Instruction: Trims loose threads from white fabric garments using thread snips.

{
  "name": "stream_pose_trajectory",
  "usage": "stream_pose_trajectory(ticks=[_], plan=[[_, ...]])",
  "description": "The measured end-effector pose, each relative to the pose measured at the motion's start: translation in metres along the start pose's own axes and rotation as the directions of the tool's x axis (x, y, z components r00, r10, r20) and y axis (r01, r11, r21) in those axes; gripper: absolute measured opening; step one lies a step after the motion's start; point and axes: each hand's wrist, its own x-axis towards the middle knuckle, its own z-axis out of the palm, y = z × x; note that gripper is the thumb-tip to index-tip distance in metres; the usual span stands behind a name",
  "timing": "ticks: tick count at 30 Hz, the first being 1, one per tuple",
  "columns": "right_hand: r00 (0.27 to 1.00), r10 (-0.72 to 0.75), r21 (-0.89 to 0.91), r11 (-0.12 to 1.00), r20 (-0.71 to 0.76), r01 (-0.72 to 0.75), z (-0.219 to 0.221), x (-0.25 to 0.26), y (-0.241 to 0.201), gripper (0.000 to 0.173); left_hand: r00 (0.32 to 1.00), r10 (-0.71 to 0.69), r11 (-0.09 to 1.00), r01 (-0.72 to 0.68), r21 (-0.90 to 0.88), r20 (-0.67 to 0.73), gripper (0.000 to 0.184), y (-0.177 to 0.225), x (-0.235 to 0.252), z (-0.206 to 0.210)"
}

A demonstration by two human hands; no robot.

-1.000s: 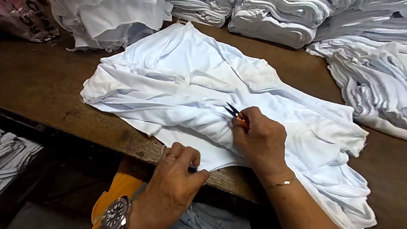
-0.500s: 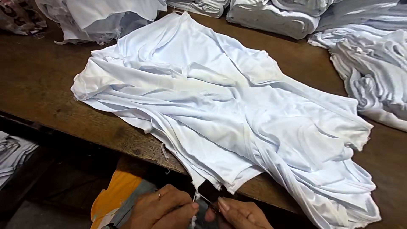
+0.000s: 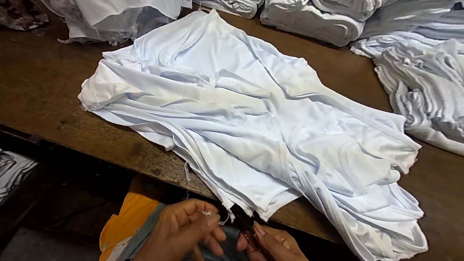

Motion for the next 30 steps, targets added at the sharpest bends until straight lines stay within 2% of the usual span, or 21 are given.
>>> stream_pose_trajectory(ticks=[1, 3, 5, 8, 12, 16, 23, 30], plan=[[1.0, -0.009, -0.003, 1.0, -0.017, 0.009, 0.0, 0.0, 0.002, 0.05, 0.994, -0.097, 0.991, 0.1, -0.09, 0.04, 0.044, 0.005, 0.003, -0.001], [0.998, -0.023, -0.014, 1.0, -0.052, 0.022, 0.002, -0.002, 0.004, 0.049, 0.982, -0.18, 0.974, 0.187, -0.131, 0.06, 0.053, 0.013, 0.009, 0.003], [0.997, -0.045, -0.018, 0.999, -0.07, 0.044, 0.004, -0.003, 0.006, 0.048, 0.97, -0.242, 0.963, 0.242, -0.122, 0.019, 0.05, 0.019, 0.018, 0.011], [0.994, -0.075, -0.024, 0.997, -0.083, 0.073, 0.005, -0.004, 0.007, 0.048, 0.954, -0.296, 0.95, 0.289, -0.12, -0.05, 0.029, 0.02, 0.027, 0.02], [0.991, -0.085, -0.048, 0.996, -0.104, 0.081, 0.004, -0.005, 0.009, 0.046, 0.967, -0.243, 0.965, 0.232, -0.121, -0.079, 0.018, 0.011, 0.023, 0.02], [0.995, -0.098, -0.136, 0.986, -0.021, 0.095, 0.004, -0.005, 0.011, 0.045, 0.993, -0.121, 0.992, 0.121, -0.02, -0.006, 0.018, 0.003, 0.007, 0.01], [0.997, -0.064, -0.149, 0.986, 0.041, 0.069, 0.012, 0.004, 0.004, 0.041, 0.988, -0.142, 0.986, 0.147, -0.08, 0.067, 0.015, 0.004, -0.005, 0.002], [0.997, -0.069, -0.15, 0.986, 0.03, 0.073, 0.02, 0.006, 0.002, 0.038, 0.982, -0.181, 0.979, 0.185, -0.08, 0.061, 0.015, 0.003, -0.007, 0.005]])
